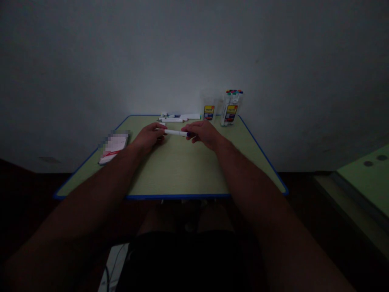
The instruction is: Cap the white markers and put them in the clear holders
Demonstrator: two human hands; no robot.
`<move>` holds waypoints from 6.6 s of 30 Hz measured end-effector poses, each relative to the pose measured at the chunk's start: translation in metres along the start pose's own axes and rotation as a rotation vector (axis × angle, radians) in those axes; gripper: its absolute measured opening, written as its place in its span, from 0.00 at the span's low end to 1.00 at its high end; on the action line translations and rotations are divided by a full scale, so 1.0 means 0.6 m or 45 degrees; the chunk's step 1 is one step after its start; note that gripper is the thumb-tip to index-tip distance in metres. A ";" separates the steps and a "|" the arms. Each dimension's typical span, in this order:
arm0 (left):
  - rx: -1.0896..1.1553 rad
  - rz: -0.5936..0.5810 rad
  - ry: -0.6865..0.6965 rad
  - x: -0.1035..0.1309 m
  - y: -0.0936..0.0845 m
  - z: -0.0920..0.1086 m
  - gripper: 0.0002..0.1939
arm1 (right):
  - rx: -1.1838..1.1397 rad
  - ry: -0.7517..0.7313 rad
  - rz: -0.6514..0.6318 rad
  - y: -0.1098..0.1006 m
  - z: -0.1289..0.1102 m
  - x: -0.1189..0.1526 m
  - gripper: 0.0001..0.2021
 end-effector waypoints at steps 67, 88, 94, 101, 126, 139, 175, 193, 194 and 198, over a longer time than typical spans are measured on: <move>-0.009 0.081 0.157 0.007 0.005 0.030 0.06 | -0.098 0.069 0.515 -0.094 0.021 -0.001 0.10; 0.226 -0.063 0.377 0.014 0.033 0.043 0.13 | 0.005 0.124 0.531 -0.080 0.042 -0.009 0.09; 0.184 -0.077 0.377 0.019 0.040 0.050 0.12 | 0.115 0.068 0.385 -0.047 0.036 -0.014 0.09; -0.141 0.073 0.589 0.030 0.023 0.083 0.10 | 0.500 -0.001 0.445 -0.049 0.019 -0.008 0.09; -0.701 0.057 0.716 0.037 0.025 0.094 0.06 | 0.163 -0.260 0.286 -0.040 0.002 -0.012 0.15; -0.681 -0.010 0.717 0.030 0.035 0.081 0.08 | 0.017 -0.212 0.305 -0.050 0.002 -0.009 0.12; -1.177 -0.332 0.599 0.015 0.072 0.030 0.32 | -0.349 -0.146 0.703 -0.161 -0.042 0.014 0.03; -1.543 -0.610 0.451 0.024 0.096 -0.008 0.38 | 0.117 -0.457 1.374 -0.377 -0.300 0.118 0.06; -1.552 -0.614 0.440 0.025 0.096 -0.007 0.38 | 0.141 -0.461 1.391 -0.383 -0.306 0.118 0.06; -1.567 -0.613 0.428 0.028 0.094 -0.004 0.38 | 0.241 -0.448 1.457 -0.408 -0.318 0.112 0.07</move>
Point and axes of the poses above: each hand's wrist, its own x-axis away from the middle knuckle, its own y-axis out of the palm, z = x × y, the point moved 10 cm from there along -x, towards the middle knuckle, and after that the axes turned 5 degrees about y, right-handed, at the moved point
